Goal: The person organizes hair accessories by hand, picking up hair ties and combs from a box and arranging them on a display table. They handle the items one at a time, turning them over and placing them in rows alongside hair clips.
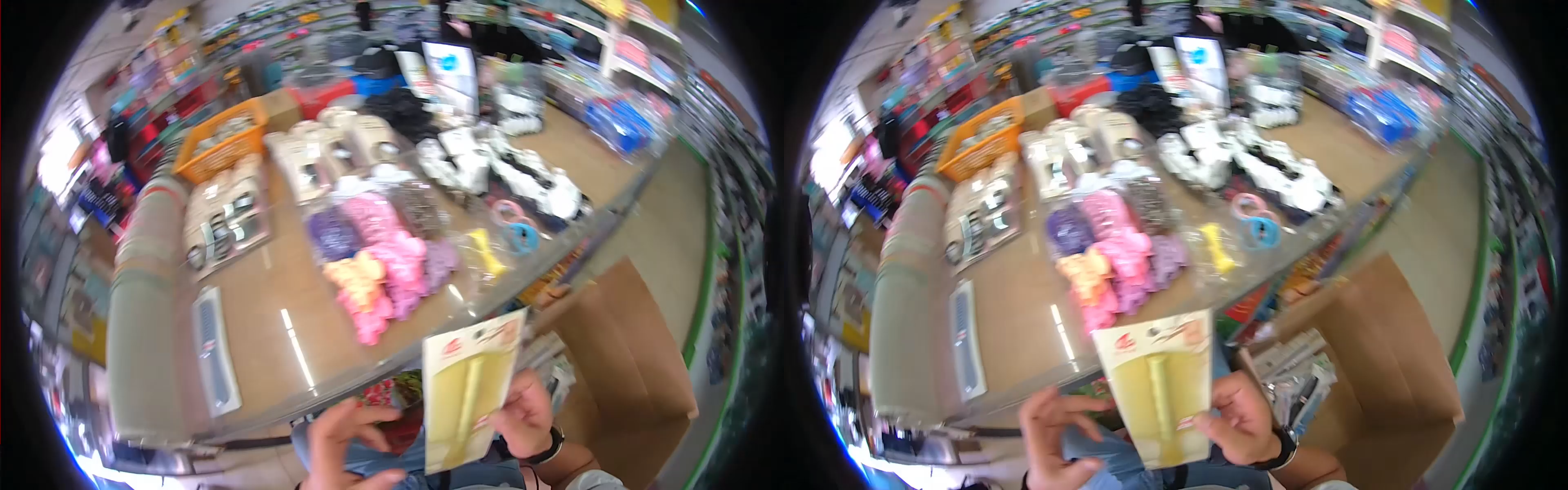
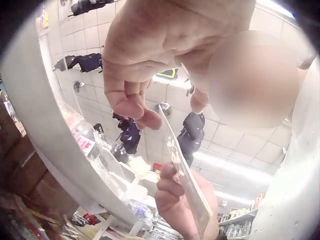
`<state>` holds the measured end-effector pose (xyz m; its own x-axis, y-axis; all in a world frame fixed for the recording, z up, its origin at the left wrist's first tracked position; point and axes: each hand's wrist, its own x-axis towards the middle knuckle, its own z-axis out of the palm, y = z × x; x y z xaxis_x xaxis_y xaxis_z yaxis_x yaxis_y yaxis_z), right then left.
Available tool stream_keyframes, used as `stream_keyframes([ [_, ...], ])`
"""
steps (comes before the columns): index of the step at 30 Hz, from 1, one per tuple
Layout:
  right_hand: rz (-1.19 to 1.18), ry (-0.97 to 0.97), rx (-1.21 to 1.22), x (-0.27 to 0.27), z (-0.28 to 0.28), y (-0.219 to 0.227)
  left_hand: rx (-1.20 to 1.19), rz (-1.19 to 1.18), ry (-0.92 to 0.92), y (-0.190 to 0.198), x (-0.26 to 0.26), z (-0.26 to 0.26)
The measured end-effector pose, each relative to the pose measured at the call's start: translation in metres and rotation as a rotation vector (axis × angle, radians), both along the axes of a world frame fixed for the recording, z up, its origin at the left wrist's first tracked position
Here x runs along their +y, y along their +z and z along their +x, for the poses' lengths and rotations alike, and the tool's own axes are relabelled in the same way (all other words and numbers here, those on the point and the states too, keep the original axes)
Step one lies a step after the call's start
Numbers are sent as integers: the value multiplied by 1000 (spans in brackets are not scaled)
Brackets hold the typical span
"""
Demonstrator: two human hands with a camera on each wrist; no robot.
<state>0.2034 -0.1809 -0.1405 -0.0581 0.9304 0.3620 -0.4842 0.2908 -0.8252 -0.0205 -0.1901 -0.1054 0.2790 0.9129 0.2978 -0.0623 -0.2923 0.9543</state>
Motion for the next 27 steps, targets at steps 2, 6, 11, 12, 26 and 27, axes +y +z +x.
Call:
stream_keyframes([
  [2,11,177,-117,1,-20,-1,80,127,-45,9,0,1],
  [6,-207,170,-55,-4,-52,7,-8,60,123,-13,-17,0],
  [11,-141,204,-236,-5,-41,10,106,217,410,27,7,-42],
  [12,-98,223,-368,-5,-30,4,96,213,521,32,12,-57],
  [26,-291,-23,-642,-14,12,-54,937,-43,723,55,70,-136],
  [27,-289,-17,-695,-13,11,-49,940,-42,721,55,69,-134],
])
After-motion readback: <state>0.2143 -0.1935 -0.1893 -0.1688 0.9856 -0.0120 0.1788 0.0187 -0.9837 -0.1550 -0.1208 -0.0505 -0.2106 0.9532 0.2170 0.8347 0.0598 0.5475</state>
